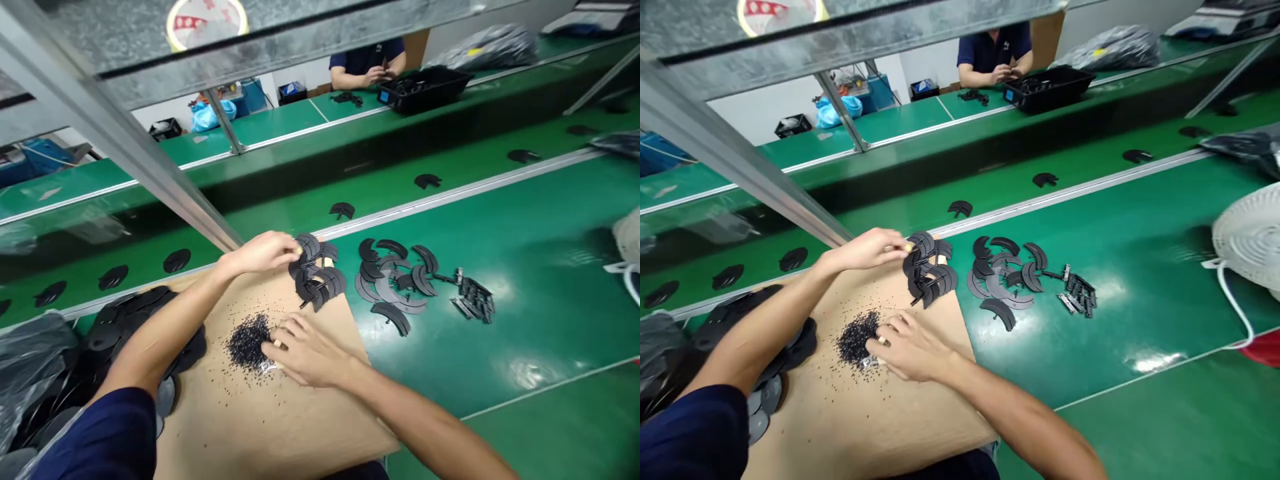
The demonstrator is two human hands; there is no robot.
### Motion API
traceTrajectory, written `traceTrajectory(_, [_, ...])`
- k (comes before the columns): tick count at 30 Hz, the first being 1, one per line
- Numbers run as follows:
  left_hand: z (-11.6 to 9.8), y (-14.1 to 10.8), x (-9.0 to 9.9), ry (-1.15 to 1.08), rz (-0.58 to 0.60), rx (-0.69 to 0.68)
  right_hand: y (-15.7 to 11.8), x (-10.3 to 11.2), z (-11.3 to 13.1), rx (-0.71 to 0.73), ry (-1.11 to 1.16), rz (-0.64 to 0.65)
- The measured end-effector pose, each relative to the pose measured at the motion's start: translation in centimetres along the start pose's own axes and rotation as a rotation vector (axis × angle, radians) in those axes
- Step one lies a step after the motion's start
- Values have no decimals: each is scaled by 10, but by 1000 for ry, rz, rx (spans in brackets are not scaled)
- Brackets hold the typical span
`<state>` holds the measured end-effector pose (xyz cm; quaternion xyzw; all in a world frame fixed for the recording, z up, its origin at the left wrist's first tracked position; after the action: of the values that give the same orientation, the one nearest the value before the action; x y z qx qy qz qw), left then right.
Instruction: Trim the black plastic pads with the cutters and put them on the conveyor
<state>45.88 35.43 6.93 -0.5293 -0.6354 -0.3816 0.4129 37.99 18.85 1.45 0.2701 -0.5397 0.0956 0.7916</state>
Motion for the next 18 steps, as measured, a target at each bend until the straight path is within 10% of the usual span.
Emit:
traceTrajectory(4, [17,111,-27,48,-133,155,-6,-6,2,32,-33,15])
traceTrajectory(8, [35,164,-50,50,-172,238,-9,-9,0,38,-54,-7])
traceTrajectory(13, [46,146,-30,34,-296,299,-10,-4,0,27,-81,-71])
traceTrajectory(18, [44,57,20,-41,-446,325,-12,17,-9,-66,11,-312])
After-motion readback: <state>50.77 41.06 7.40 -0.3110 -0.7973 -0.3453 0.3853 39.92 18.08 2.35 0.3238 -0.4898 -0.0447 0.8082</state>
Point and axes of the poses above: each hand's wrist, its own y-axis towards the middle knuckle, its own x-axis out of the back of the hand, z = x × y, the point moved 9 cm from there along y, towards the middle knuckle, and after that the axes turned 7 degrees about -z, right-handed, at the moved point
